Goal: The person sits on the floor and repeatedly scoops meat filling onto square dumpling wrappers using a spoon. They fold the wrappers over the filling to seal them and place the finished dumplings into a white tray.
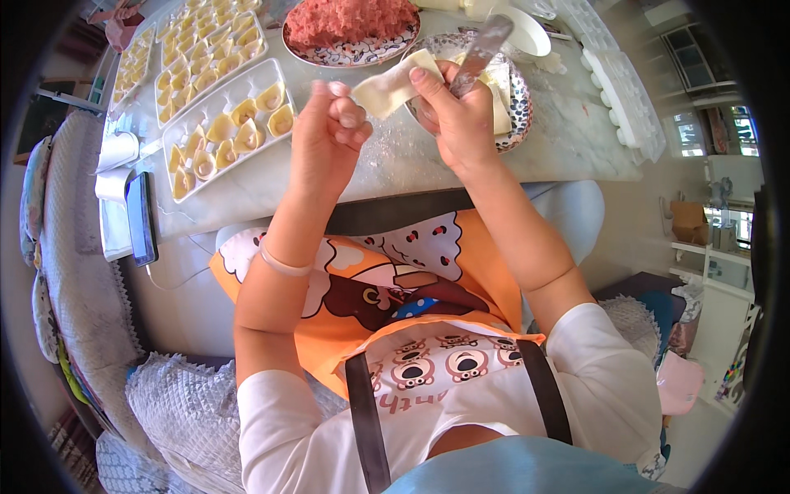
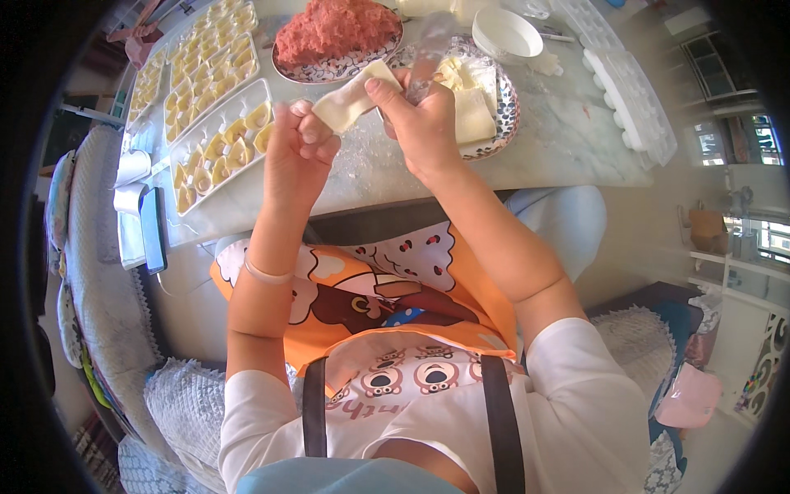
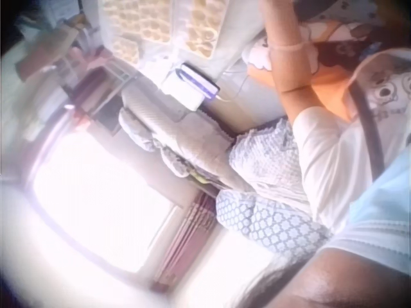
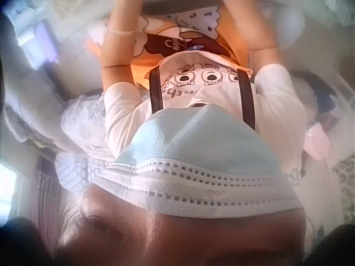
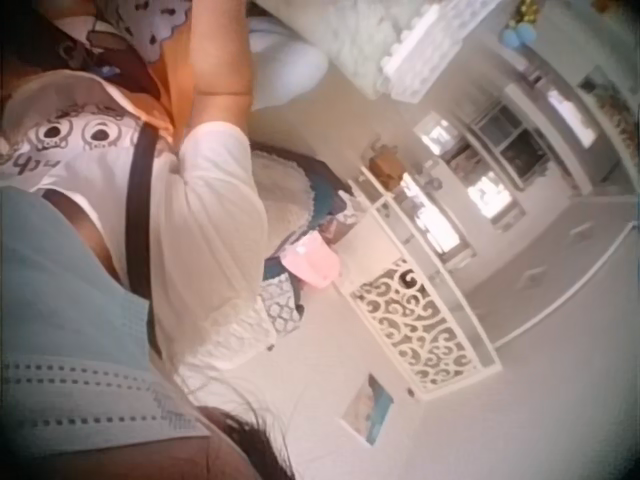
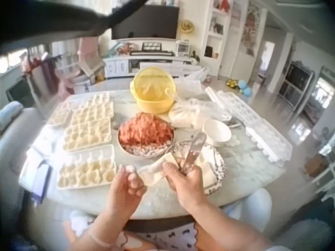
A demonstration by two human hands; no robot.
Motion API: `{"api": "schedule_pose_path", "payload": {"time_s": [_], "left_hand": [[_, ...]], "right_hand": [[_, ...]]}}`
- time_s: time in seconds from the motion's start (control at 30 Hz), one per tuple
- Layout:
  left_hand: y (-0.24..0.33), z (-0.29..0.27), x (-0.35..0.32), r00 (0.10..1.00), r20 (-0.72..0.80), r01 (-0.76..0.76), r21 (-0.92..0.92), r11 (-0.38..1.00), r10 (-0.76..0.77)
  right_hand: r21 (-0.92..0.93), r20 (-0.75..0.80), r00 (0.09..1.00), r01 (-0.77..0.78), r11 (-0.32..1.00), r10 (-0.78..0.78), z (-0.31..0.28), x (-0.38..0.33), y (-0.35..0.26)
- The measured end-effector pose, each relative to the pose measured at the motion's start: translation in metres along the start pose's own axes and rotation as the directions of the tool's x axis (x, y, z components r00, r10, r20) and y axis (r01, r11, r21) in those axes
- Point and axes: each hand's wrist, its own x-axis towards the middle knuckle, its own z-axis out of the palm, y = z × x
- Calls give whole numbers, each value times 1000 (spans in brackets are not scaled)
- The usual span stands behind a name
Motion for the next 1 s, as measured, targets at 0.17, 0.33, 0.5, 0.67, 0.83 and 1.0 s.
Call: {"api": "schedule_pose_path", "payload": {"time_s": [0.17,0.33,0.5,0.67,0.83,1.0], "left_hand": [[-50,30,5,950,-289,-6,362,932,118],[-45,35,8,938,-252,-97,467,879,237],[-32,29,4,893,-414,43,471,881,177],[-31,33,5,871,-462,175,610,773,167],[-31,34,6,876,-472,244,612,752,100],[-29,31,5,876,-481,252,507,824,27]], "right_hand": [[168,-63,997,-28,985,39,10,1,10],[-84,-106,994,-16,996,7,11,-16,18],[-791,65,954,228,567,-292,-65,11,-1],[-994,109,900,95,-54,-422,-143,58,-82],[-885,96,978,-2,-466,-186,-177,94,-96],[-851,77,993,17,-525,-93,-172,106,-103]]}}
